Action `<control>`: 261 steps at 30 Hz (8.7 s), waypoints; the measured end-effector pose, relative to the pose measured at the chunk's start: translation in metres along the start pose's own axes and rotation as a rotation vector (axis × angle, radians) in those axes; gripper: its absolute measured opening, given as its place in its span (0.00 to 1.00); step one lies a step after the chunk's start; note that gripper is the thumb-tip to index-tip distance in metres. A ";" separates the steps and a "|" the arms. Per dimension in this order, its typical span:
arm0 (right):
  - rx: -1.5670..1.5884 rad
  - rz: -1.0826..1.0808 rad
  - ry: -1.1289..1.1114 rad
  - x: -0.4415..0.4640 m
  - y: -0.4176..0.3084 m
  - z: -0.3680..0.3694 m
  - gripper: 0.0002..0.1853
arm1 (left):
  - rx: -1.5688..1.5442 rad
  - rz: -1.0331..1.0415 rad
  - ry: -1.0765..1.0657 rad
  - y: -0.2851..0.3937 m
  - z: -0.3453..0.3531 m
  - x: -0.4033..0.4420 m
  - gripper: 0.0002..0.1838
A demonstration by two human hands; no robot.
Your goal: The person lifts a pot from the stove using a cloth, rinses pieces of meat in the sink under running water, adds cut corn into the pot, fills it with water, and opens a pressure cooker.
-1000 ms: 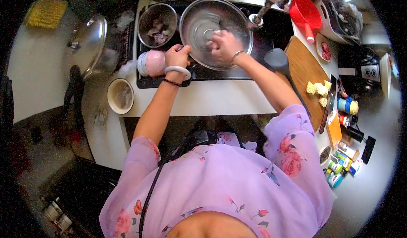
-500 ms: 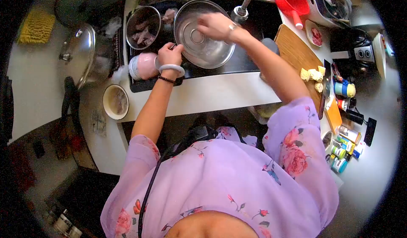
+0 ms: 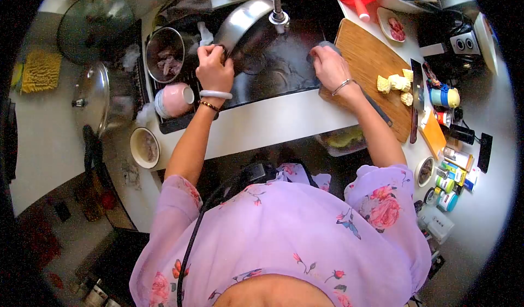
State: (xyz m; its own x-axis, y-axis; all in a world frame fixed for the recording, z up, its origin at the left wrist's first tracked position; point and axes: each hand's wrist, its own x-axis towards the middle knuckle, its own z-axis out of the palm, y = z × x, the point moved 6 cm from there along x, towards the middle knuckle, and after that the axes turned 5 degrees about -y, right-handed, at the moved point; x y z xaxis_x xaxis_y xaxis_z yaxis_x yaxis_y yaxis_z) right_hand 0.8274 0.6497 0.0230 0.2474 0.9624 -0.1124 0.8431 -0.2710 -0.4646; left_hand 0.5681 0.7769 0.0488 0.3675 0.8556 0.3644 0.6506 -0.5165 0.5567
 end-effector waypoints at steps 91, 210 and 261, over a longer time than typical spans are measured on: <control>0.034 -0.199 -0.060 0.186 0.024 -0.008 0.14 | -0.452 -0.558 -0.223 -0.064 0.146 0.058 0.18; -0.515 -0.465 0.366 0.088 -0.260 -0.013 0.07 | -0.563 -0.287 0.258 -0.045 0.058 0.021 0.43; 1.034 0.250 0.448 -0.016 -0.104 0.050 0.11 | -0.605 -0.214 -0.256 -0.045 -0.065 0.001 0.09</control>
State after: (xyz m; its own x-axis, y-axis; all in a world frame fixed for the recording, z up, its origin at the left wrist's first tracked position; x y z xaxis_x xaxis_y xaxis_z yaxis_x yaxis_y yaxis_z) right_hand 0.7120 0.6639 0.0296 0.6738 0.7349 -0.0769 0.0037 -0.1075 -0.9942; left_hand 0.4959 0.7990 0.0722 0.4665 0.8829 0.0535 0.2683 -0.1989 0.9426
